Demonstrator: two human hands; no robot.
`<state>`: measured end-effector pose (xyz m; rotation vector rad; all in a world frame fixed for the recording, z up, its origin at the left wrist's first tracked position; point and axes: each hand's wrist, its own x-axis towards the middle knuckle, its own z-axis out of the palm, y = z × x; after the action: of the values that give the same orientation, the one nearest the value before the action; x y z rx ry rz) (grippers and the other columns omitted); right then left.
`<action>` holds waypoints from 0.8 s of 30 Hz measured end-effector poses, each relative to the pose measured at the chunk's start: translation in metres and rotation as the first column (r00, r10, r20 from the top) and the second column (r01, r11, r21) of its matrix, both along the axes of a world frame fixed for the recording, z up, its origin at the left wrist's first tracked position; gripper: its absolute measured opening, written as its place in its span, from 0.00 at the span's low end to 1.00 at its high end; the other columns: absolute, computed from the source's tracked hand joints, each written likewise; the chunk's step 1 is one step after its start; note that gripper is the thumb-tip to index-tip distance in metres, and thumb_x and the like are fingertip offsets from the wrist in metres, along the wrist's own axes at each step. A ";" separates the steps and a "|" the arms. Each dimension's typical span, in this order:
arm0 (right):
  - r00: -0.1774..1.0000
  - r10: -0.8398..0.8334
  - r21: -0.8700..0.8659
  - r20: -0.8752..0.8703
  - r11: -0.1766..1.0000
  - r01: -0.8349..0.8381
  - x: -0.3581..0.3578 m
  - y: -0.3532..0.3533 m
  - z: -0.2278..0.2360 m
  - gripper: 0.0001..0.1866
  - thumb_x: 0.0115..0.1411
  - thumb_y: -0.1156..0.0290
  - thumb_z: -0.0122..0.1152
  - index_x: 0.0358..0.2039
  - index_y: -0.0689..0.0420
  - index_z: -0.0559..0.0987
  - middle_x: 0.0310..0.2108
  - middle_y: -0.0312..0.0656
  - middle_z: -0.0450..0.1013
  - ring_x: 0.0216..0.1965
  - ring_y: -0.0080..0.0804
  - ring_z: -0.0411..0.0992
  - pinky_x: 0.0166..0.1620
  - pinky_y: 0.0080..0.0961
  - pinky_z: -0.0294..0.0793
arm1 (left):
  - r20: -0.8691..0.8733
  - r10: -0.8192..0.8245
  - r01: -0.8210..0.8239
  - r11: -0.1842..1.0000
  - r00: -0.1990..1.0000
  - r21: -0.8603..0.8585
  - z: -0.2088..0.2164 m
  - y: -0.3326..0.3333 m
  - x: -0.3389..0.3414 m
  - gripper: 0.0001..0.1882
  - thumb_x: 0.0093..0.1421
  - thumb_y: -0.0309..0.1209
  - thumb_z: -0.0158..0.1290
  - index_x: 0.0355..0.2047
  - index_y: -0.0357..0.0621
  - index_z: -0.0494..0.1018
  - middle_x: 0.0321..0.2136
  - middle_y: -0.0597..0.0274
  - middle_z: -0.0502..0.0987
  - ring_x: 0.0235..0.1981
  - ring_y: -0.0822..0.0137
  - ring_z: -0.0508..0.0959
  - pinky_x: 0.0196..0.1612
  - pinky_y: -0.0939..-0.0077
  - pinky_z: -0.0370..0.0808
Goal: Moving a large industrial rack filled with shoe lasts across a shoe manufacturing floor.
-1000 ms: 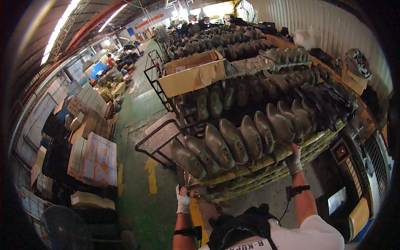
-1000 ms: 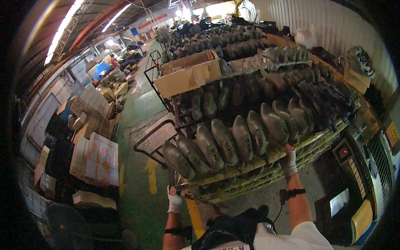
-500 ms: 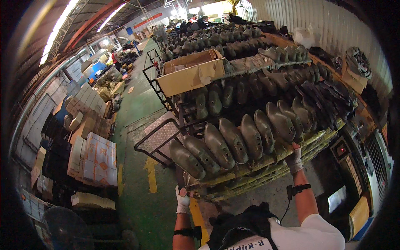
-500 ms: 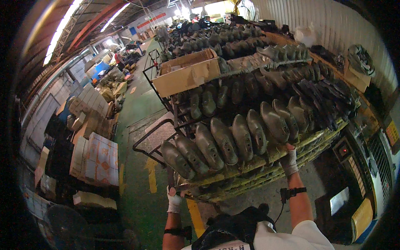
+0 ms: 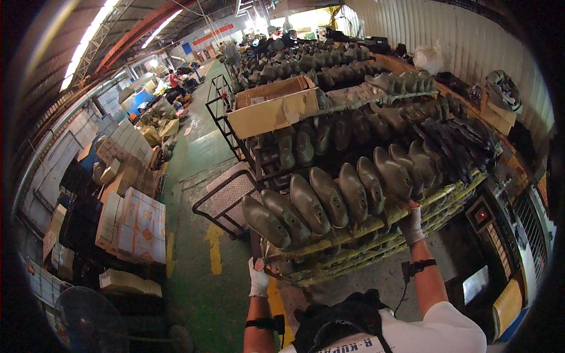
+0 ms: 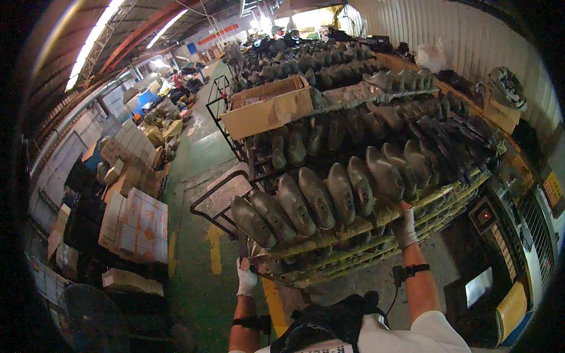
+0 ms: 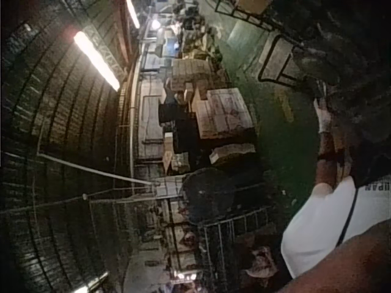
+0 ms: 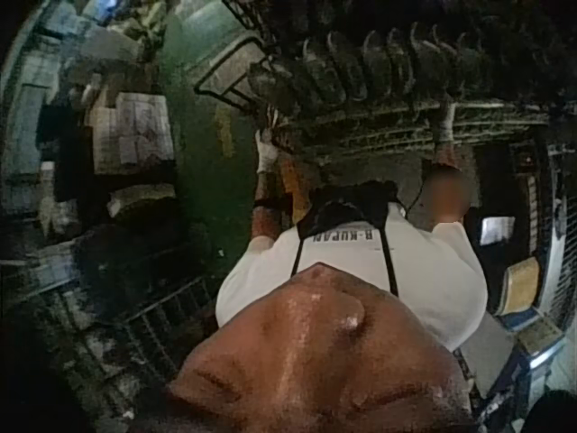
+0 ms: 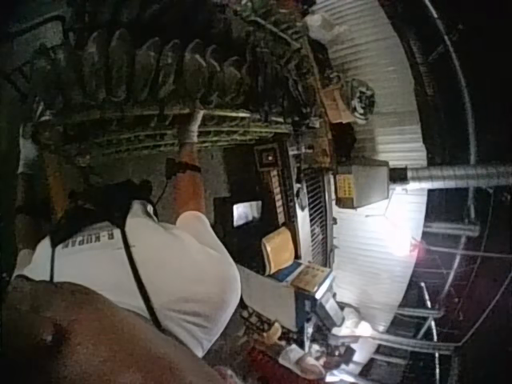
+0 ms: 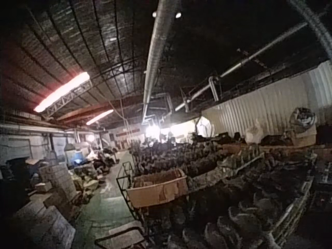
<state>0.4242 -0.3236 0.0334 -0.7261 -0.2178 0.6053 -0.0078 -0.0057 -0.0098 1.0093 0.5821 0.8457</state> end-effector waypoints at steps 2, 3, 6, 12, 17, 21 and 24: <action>0.983 -0.060 -0.154 0.175 0.984 0.088 -0.011 0.010 0.002 0.29 0.52 0.52 0.54 0.48 0.60 0.69 0.46 0.45 0.69 0.46 0.39 0.67 0.50 0.36 0.65 | -0.005 0.046 -0.046 0.999 0.999 -0.002 -0.032 0.019 -0.021 0.15 0.60 0.36 0.49 0.44 0.46 0.64 0.32 0.69 0.67 0.34 0.73 0.68 0.35 0.77 0.68; 0.987 -0.048 -0.158 0.156 0.985 0.073 -0.016 0.018 0.003 0.29 0.52 0.52 0.54 0.48 0.61 0.69 0.46 0.46 0.69 0.47 0.39 0.67 0.51 0.35 0.65 | 0.006 0.083 -0.083 0.995 0.997 -0.058 -0.047 0.030 -0.035 0.15 0.59 0.37 0.50 0.44 0.46 0.64 0.32 0.70 0.67 0.33 0.74 0.68 0.35 0.78 0.68; 0.995 -0.032 -0.068 -0.095 0.997 0.026 -0.005 0.004 -0.006 0.31 0.51 0.50 0.54 0.47 0.62 0.70 0.46 0.46 0.69 0.47 0.39 0.67 0.51 0.34 0.65 | -0.024 0.116 -0.117 0.993 0.993 -0.028 -0.040 0.020 -0.011 0.18 0.57 0.41 0.52 0.42 0.45 0.65 0.32 0.71 0.66 0.33 0.76 0.66 0.35 0.80 0.66; 0.997 0.066 -0.011 -0.029 0.998 -0.066 -0.017 0.003 0.017 0.32 0.52 0.50 0.54 0.53 0.55 0.66 0.51 0.40 0.66 0.51 0.38 0.64 0.51 0.37 0.63 | 0.002 0.020 -0.020 0.999 1.000 0.039 0.006 0.002 0.000 0.20 0.54 0.45 0.55 0.39 0.45 0.66 0.28 0.72 0.67 0.27 0.77 0.67 0.28 0.81 0.66; 0.999 0.005 -0.030 -0.048 1.000 -0.006 -0.026 0.008 0.025 0.30 0.52 0.50 0.54 0.50 0.57 0.69 0.48 0.41 0.68 0.48 0.38 0.66 0.51 0.36 0.65 | -0.004 0.049 -0.049 0.997 0.999 0.053 0.001 0.008 -0.007 0.20 0.53 0.45 0.56 0.37 0.46 0.66 0.26 0.72 0.68 0.23 0.77 0.68 0.24 0.81 0.67; 0.999 -0.002 -0.051 -0.052 0.999 -0.001 -0.027 0.007 0.026 0.29 0.52 0.50 0.53 0.47 0.59 0.71 0.46 0.42 0.70 0.47 0.38 0.67 0.51 0.35 0.65 | -0.031 0.106 -0.106 0.994 0.994 0.027 0.001 0.006 -0.004 0.21 0.52 0.47 0.56 0.37 0.45 0.66 0.28 0.71 0.69 0.25 0.77 0.69 0.26 0.80 0.68; 1.000 -0.006 -0.028 -0.016 1.000 0.005 -0.031 0.005 0.036 0.29 0.52 0.50 0.53 0.47 0.61 0.72 0.46 0.43 0.70 0.48 0.38 0.67 0.51 0.35 0.65 | -0.060 0.143 -0.142 0.990 0.988 0.023 0.030 -0.014 0.009 0.21 0.52 0.48 0.56 0.37 0.45 0.67 0.28 0.71 0.69 0.26 0.77 0.70 0.27 0.81 0.68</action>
<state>0.3935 -0.3183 0.0695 -0.7483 -0.1927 0.6100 0.0011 -0.0202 0.0201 1.0226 0.7065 0.9496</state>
